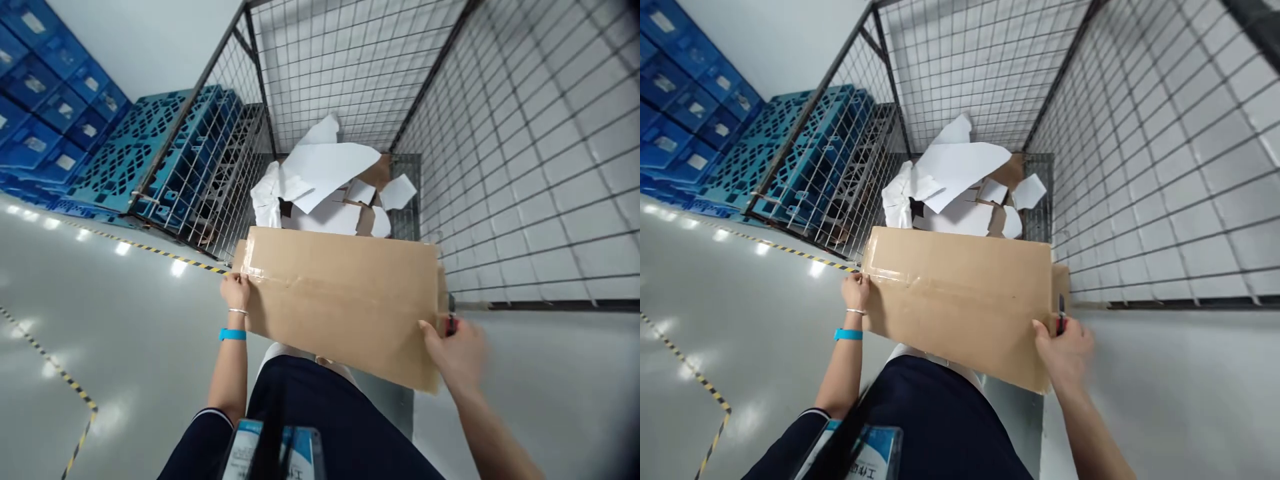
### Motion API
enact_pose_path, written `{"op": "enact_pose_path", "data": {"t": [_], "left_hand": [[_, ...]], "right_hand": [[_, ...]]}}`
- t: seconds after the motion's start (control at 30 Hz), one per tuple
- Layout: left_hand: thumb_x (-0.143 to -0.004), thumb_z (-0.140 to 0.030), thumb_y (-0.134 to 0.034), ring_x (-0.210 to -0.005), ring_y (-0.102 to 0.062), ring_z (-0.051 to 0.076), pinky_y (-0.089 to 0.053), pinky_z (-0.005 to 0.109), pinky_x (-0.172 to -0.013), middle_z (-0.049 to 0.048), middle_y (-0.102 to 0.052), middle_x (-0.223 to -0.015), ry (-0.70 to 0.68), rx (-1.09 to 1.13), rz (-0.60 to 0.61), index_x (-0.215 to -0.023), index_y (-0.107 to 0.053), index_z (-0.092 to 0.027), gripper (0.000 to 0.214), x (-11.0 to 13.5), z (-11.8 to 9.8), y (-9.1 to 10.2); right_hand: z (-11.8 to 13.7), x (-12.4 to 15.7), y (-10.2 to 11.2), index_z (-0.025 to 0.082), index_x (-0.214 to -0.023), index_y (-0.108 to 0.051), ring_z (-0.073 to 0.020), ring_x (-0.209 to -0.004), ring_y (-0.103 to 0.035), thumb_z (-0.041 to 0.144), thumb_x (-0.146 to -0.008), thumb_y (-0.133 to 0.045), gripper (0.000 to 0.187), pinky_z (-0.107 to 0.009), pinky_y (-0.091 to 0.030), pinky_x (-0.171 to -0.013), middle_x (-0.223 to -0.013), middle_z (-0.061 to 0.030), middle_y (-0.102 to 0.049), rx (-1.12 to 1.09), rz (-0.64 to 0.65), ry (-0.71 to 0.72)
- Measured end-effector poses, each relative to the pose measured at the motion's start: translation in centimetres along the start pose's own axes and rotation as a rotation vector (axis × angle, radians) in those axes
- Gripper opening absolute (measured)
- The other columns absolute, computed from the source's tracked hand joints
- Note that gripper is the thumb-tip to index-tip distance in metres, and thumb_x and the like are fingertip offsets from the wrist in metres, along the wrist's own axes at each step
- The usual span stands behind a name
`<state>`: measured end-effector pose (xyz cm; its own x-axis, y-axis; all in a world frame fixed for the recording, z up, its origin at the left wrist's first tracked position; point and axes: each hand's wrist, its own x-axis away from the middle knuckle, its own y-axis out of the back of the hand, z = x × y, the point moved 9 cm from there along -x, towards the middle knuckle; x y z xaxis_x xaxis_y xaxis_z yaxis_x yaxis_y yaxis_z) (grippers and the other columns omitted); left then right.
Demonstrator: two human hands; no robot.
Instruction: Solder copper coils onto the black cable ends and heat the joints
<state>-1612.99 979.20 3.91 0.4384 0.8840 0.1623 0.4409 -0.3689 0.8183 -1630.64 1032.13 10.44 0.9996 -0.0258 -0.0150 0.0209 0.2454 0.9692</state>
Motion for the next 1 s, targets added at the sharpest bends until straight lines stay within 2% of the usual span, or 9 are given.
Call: {"op": "enact_pose_path", "data": {"t": [0.1, 0.17, 0.23, 0.33, 0.43, 0.63, 0.73, 0.87, 1.0], "left_hand": [[-0.088, -0.026, -0.057, -0.112, -0.057, 0.029, -0.044, 0.038, -0.091, 0.0180, -0.068, -0.103, 0.066, 0.005, 0.011, -0.100, -0.067, -0.011, 0.022, 0.6, 1.0, -0.2], [-0.089, -0.027, -0.057, -0.114, -0.056, 0.028, -0.043, 0.036, -0.091, 0.0173, -0.069, -0.105, 0.079, 0.022, 0.027, -0.101, -0.067, -0.012, 0.021, 0.9, 1.1, -0.3], [-0.088, -0.029, -0.058, -0.114, -0.057, 0.027, -0.043, 0.035, -0.090, 0.0158, -0.070, -0.105, 0.090, 0.043, 0.051, -0.099, -0.067, -0.014, 0.020, 1.1, 1.0, -0.2], [-0.087, -0.031, -0.058, -0.106, -0.062, 0.026, -0.045, 0.034, -0.086, 0.0138, -0.072, -0.101, 0.122, 0.081, 0.092, -0.096, -0.068, -0.016, 0.020, 1.2, 0.8, -0.1], [-0.089, -0.032, -0.053, -0.101, -0.065, 0.025, -0.045, 0.033, -0.084, 0.0124, -0.073, -0.101, 0.145, 0.120, 0.122, -0.098, -0.068, -0.017, 0.024, 0.8, 0.4, 0.2], [-0.090, -0.028, -0.049, -0.085, -0.066, 0.022, -0.047, 0.033, -0.073, 0.0134, -0.072, -0.095, 0.190, 0.138, 0.279, -0.091, -0.067, -0.013, 0.023, -0.5, -0.1, -0.3], [-0.092, -0.032, -0.049, -0.091, -0.066, 0.023, -0.047, 0.035, -0.078, 0.0147, -0.072, -0.098, 0.196, 0.104, 0.322, -0.093, -0.066, -0.012, 0.027, -0.7, 0.1, -0.4], [-0.089, -0.036, -0.050, -0.103, -0.065, 0.034, -0.045, 0.040, -0.081, 0.0242, -0.072, -0.101, 0.222, 0.040, 0.354, -0.086, -0.068, -0.012, 0.030, 0.0, 0.8, -0.4], [-0.089, -0.043, -0.049, -0.103, -0.065, 0.039, -0.043, 0.042, -0.079, 0.0276, -0.071, -0.103, 0.243, 0.052, 0.314, -0.084, -0.066, -0.013, 0.035, 0.9, 1.1, -0.6]], "right_hand": [[8.3, -1.7, -0.7, 0.016, -0.110, -0.057, -0.0393, -0.114, -0.053, 0.058, -0.084, -0.051, 0.050, -0.046, -0.048, -0.083, -0.106, -0.0214, -0.059, 0.008, 0.015, 0.186], [16.7, -2.9, -2.5, 0.017, -0.120, -0.057, -0.0357, -0.114, -0.054, 0.060, -0.085, -0.053, 0.056, -0.043, -0.048, -0.083, -0.120, -0.0198, -0.056, -0.029, 0.128, 0.357], [24.6, -4.1, -4.6, 0.019, -0.133, -0.050, -0.0341, -0.115, -0.055, 0.060, -0.085, -0.056, 0.064, -0.042, -0.049, -0.083, -0.143, -0.0197, -0.042, -0.002, 0.219, 0.475], [31.6, -5.4, -8.0, 0.021, -0.140, -0.044, -0.0337, -0.111, -0.059, 0.061, -0.083, -0.058, 0.071, -0.042, -0.049, -0.082, -0.147, -0.0203, -0.038, 0.089, 0.349, 0.533], [32.8, -6.6, -9.7, 0.020, -0.141, -0.043, -0.0349, -0.113, -0.057, 0.060, -0.083, -0.059, 0.072, -0.043, -0.048, -0.085, -0.140, -0.0186, -0.046, 0.118, 0.391, 0.521], [31.5, -7.7, -9.8, 0.021, -0.137, -0.047, -0.0342, -0.111, -0.057, 0.057, -0.080, -0.063, 0.070, -0.044, -0.047, -0.085, -0.136, -0.0175, -0.048, 0.094, 0.391, 0.507], [31.5, -7.4, -9.8, 0.021, -0.137, -0.047, -0.0345, -0.110, -0.057, 0.057, -0.079, -0.064, 0.070, -0.044, -0.047, -0.084, -0.135, -0.0167, -0.048, 0.097, 0.388, 0.494], [31.5, -6.8, -9.6, 0.023, -0.137, -0.046, -0.0359, -0.112, -0.056, 0.056, -0.080, -0.063, 0.068, -0.045, -0.047, -0.085, -0.137, -0.0155, -0.047, 0.089, 0.385, 0.482], [31.4, -6.7, -9.5, 0.022, -0.137, -0.046, -0.0372, -0.114, -0.056, 0.054, -0.080, -0.064, 0.068, -0.048, -0.047, -0.087, -0.138, -0.0155, -0.046, 0.091, 0.392, 0.454]]}}
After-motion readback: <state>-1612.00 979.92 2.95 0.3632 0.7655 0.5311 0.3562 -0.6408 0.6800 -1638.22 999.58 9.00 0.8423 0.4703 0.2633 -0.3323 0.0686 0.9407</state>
